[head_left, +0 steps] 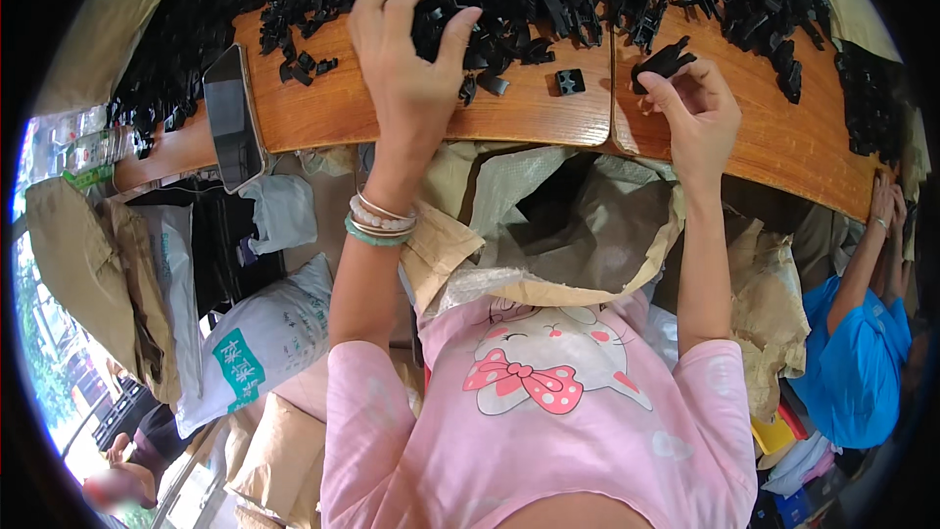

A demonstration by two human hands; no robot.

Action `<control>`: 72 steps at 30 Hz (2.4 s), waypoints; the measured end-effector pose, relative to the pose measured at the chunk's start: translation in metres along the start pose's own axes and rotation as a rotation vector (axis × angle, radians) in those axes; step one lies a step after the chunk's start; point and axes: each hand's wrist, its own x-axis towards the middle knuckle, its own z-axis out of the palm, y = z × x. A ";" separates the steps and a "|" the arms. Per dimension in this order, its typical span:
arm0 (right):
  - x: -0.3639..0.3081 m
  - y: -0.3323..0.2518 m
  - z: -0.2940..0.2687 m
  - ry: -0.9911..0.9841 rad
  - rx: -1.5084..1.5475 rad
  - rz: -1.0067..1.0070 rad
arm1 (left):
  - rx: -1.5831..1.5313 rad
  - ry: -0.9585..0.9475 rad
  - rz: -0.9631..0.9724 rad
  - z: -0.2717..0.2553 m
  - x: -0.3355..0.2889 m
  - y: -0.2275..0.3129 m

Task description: The person assembles small black plastic components by hand, snapping the pieces together.

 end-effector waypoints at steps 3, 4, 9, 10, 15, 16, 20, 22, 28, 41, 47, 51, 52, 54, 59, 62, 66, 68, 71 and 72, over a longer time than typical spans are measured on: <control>-0.004 -0.003 0.007 0.038 0.036 -0.023 | 0.075 0.005 0.024 -0.018 -0.007 0.007; -0.005 -0.004 0.007 0.037 0.035 -0.019 | 0.115 0.014 0.110 -0.024 -0.010 0.011; -0.012 -0.004 0.001 -0.055 -0.291 -0.058 | 0.035 -0.297 0.025 -0.041 -0.031 0.043; -0.014 -0.005 0.000 -0.057 -0.289 -0.056 | 0.119 -0.322 -0.013 -0.042 -0.031 0.046; -0.022 -0.010 -0.004 -0.086 -0.522 -0.208 | 0.171 -0.411 -0.094 -0.042 -0.035 0.043; -0.023 -0.009 -0.005 -0.084 -0.521 -0.207 | 0.115 -0.446 -0.152 -0.044 -0.035 0.045; -0.026 -0.007 -0.006 -0.066 -0.586 -0.282 | 0.051 -0.514 -0.203 -0.047 -0.033 0.047; -0.026 -0.008 -0.008 -0.056 -0.628 -0.313 | 0.059 -0.509 -0.165 -0.048 -0.033 0.046; -0.027 -0.008 -0.009 -0.068 -0.614 -0.279 | 0.033 -0.495 -0.182 -0.048 -0.031 0.046; -0.027 -0.001 -0.008 -0.017 -0.614 -0.320 | 0.176 -0.650 -0.152 -0.058 -0.017 0.040; -0.028 0.000 -0.006 0.005 -0.651 -0.360 | 0.040 -0.447 -0.210 -0.048 -0.002 0.049; -0.028 0.001 -0.006 0.006 -0.644 -0.380 | -0.225 -0.475 -0.131 -0.014 -0.006 0.061; -0.028 0.002 -0.005 0.007 -0.646 -0.380 | -0.232 -0.493 -0.089 -0.006 -0.010 0.062; -0.027 0.004 -0.004 0.018 -0.642 -0.382 | -0.204 -0.503 -0.020 0.003 -0.012 0.061; -0.027 0.006 -0.004 0.034 -0.662 -0.405 | -0.214 -0.393 -0.067 0.002 -0.007 0.060; -0.026 0.006 -0.005 0.033 -0.666 -0.413 | -0.187 -0.464 -0.041 -0.004 -0.004 0.064; -0.026 0.008 -0.005 0.024 -0.672 -0.434 | 0.111 -0.609 0.030 0.002 -0.005 0.071; -0.026 0.008 -0.004 0.031 -0.657 -0.433 | 0.215 -0.640 0.057 0.005 -0.003 0.071; -0.026 0.008 -0.005 0.046 -0.646 -0.432 | 0.205 -0.667 0.076 0.008 -0.002 0.068; -0.026 0.009 -0.005 0.047 -0.645 -0.436 | 0.180 -0.644 0.076 0.009 -0.004 0.066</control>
